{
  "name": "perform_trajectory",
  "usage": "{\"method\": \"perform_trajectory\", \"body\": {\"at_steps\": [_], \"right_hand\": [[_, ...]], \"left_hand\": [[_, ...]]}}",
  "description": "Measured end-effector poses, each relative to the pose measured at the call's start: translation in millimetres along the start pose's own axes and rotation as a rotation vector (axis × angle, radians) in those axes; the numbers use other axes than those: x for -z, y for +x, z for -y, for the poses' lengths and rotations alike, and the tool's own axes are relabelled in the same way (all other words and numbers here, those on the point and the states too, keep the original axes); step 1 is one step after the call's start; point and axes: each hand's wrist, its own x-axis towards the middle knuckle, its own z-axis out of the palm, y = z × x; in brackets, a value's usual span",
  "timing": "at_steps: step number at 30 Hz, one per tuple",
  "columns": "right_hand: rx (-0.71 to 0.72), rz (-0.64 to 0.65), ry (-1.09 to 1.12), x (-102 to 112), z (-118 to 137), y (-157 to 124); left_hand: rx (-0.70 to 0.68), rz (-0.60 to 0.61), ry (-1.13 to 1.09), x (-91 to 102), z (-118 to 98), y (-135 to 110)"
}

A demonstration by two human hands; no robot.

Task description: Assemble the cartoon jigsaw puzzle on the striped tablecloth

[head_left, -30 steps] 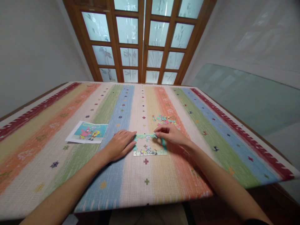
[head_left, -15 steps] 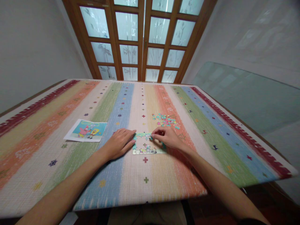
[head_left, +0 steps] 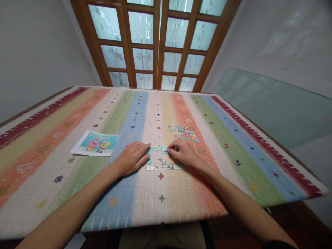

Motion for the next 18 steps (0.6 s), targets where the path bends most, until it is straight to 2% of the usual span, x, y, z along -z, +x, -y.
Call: {"method": "perform_trajectory", "body": {"at_steps": [12,18], "right_hand": [[0.112,-0.034,-0.078,1.9,-4.1,-4.5],[0.163,-0.002,-0.108,4.9,-8.8,-7.6]], "left_hand": [[0.012,0.021,-0.011,-0.7,0.4,0.9],[0.009,0.021,-0.021,0.1,0.2,0.8]]}}
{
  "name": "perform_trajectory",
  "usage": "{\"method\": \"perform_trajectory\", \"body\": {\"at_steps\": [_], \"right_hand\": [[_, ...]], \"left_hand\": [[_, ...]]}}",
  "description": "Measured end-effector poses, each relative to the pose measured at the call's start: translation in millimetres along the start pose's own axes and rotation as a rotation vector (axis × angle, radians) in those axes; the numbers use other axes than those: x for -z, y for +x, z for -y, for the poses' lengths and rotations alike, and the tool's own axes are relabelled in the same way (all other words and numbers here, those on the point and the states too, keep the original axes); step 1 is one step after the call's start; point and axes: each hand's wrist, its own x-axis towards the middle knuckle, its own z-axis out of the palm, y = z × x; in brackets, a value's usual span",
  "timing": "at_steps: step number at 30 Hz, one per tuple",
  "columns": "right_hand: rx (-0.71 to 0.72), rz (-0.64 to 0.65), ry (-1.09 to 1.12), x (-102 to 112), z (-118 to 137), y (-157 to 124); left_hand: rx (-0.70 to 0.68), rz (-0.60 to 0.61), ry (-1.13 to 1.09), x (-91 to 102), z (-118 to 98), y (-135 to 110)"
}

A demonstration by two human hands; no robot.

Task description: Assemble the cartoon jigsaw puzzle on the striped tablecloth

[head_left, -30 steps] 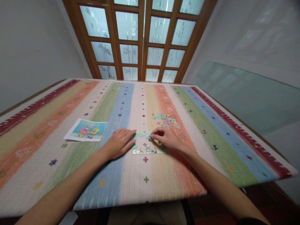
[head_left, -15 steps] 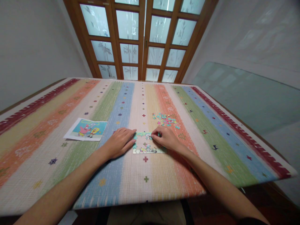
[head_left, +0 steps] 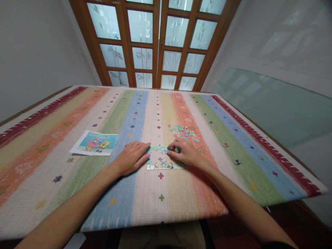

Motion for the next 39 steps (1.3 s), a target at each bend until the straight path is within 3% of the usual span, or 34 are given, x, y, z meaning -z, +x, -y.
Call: {"method": "perform_trajectory", "body": {"at_steps": [29,39], "right_hand": [[0.087,0.03,-0.09,-1.6,8.0,-2.3],[0.15,0.061,-0.223,-5.5,8.5,-5.1]], "left_hand": [[-0.009,-0.008,0.031,0.2,-0.8,-0.5],[-0.01,-0.011,0.018,0.7,-1.4,0.4]]}}
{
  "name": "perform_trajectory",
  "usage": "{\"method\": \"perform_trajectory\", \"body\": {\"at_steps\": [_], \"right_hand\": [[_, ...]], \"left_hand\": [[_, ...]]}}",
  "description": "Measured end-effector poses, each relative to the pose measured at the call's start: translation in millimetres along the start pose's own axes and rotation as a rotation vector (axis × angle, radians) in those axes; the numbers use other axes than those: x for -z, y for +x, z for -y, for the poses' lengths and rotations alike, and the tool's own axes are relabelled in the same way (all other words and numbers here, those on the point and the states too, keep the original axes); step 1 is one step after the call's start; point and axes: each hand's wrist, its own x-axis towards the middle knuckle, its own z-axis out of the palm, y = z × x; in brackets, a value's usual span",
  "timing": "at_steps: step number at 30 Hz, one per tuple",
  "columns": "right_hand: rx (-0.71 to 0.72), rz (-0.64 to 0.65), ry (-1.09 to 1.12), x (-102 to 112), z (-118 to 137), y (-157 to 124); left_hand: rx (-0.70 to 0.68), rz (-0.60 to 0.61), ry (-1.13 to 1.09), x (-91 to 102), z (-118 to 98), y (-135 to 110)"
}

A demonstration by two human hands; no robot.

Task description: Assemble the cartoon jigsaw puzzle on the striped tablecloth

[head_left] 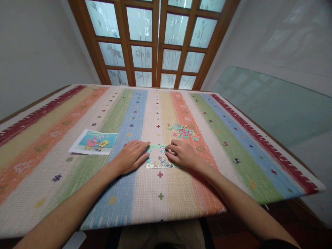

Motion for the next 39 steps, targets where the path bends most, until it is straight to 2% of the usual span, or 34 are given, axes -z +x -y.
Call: {"method": "perform_trajectory", "body": {"at_steps": [13,17,22,29,34,39], "right_hand": [[-0.028,-0.052,0.072,6,-1,0],[0.024,-0.012,0.067,6,-3,-1],[0.017,0.006,0.082,4,-3,-2],[-0.038,-0.037,0.119,14,-18,-6],[-0.005,-0.029,0.215,24,-33,-15],[-0.03,0.007,0.283,22,-37,-35]], "left_hand": [[0.012,0.014,0.0,-0.5,1,0],[0.009,0.022,0.008,0.4,1,0],[0.006,0.013,0.005,1.3,0,0],[0.008,0.007,-0.013,-0.8,2,-1],[-0.007,-0.022,-0.021,-0.2,0,-1],[-0.023,-0.015,-0.053,2.9,-5,-1]]}}
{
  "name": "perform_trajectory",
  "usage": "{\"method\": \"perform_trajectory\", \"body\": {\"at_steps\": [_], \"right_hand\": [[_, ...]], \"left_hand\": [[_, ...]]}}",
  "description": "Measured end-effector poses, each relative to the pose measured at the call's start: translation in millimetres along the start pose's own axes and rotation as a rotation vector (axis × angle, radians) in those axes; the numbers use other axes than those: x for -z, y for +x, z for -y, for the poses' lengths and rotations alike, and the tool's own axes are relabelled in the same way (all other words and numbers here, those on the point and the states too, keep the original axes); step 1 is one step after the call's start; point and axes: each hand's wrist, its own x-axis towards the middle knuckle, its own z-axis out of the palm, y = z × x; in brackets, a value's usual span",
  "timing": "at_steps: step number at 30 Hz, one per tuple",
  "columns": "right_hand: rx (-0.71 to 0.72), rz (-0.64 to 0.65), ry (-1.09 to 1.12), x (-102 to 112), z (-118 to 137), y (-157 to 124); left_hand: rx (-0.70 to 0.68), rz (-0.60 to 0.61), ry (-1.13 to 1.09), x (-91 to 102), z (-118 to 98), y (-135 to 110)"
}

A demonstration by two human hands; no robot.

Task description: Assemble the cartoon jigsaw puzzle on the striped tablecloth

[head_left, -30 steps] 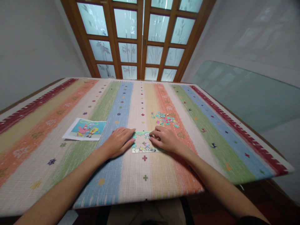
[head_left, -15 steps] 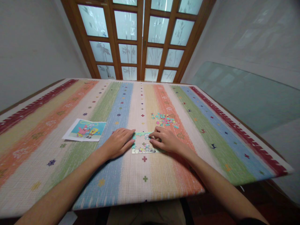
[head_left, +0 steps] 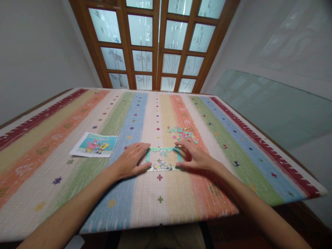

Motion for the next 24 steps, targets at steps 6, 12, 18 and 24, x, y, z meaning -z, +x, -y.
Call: {"method": "perform_trajectory", "body": {"at_steps": [6,12,18,24], "right_hand": [[-0.038,-0.003,0.012,-8,1,-16],[-0.04,0.002,0.018,-7,3,-17],[-0.038,-0.024,0.018,-9,-2,-18],[-0.035,-0.031,0.031,-9,-2,-18]], "left_hand": [[0.021,0.049,-0.026,0.6,-3,-1],[0.021,0.057,-0.028,-0.9,-3,-1],[0.041,0.068,-0.022,-1.4,-2,-2],[0.051,0.074,-0.018,-1.2,-2,-1]]}}
